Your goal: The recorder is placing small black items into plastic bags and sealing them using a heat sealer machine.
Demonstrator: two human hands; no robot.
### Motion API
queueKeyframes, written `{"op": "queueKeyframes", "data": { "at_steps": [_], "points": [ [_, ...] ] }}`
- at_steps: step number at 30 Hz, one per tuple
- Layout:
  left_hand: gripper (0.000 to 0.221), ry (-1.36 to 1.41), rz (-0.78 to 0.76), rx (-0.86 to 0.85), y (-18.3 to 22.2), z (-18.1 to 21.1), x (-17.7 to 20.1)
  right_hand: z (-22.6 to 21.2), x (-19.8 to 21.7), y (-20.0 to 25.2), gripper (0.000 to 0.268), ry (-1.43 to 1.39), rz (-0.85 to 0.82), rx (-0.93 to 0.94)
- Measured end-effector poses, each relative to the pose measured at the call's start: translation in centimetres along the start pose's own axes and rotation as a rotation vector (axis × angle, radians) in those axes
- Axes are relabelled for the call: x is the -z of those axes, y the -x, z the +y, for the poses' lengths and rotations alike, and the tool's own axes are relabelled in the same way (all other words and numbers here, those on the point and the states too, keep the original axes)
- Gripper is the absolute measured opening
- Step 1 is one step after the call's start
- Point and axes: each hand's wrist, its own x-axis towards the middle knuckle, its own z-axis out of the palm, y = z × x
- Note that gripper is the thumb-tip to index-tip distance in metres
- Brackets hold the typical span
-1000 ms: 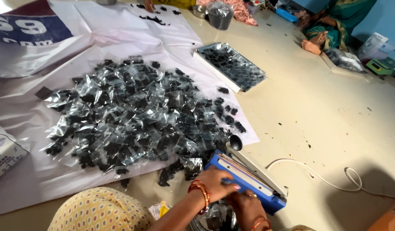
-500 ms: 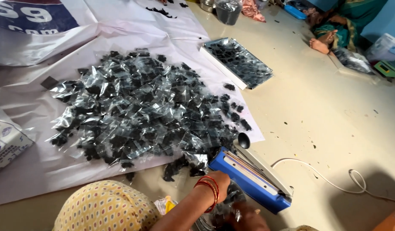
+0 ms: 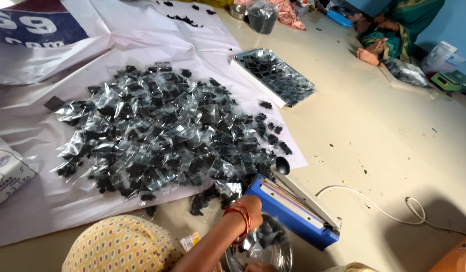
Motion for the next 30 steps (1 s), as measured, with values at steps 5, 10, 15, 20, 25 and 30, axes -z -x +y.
{"op": "queueKeyframes", "data": {
  "at_steps": [5,10,15,20,25,30],
  "points": [
    [0.008,0.094,0.002,0.015,0.8,0.1,0.9,-16.4,16.2,3.1,0.012,-0.863,0.113,-0.025],
    [0.014,0.178,0.005,0.055,1.0,0.0,1.7,-20.5,22.6,4.1,0.021,-1.508,0.081,-0.495],
    [0.014,0.239,0.015,0.098,2.2,0.7,3.0,-25.3,26.0,4.9,0.026,-1.768,0.243,-0.623],
    [0.013,0.232,0.023,0.098,1.8,0.5,2.6,-21.9,26.4,7.2,0.025,-1.628,0.393,-0.540],
    [0.011,0.143,0.072,0.032,0.6,0.1,1.4,-21.1,28.4,9.4,0.020,-1.304,0.524,-0.650],
    [0.015,0.291,0.015,0.099,2.4,1.5,2.5,-20.1,28.3,9.8,0.023,-0.137,0.659,-0.868]
  ]
}}
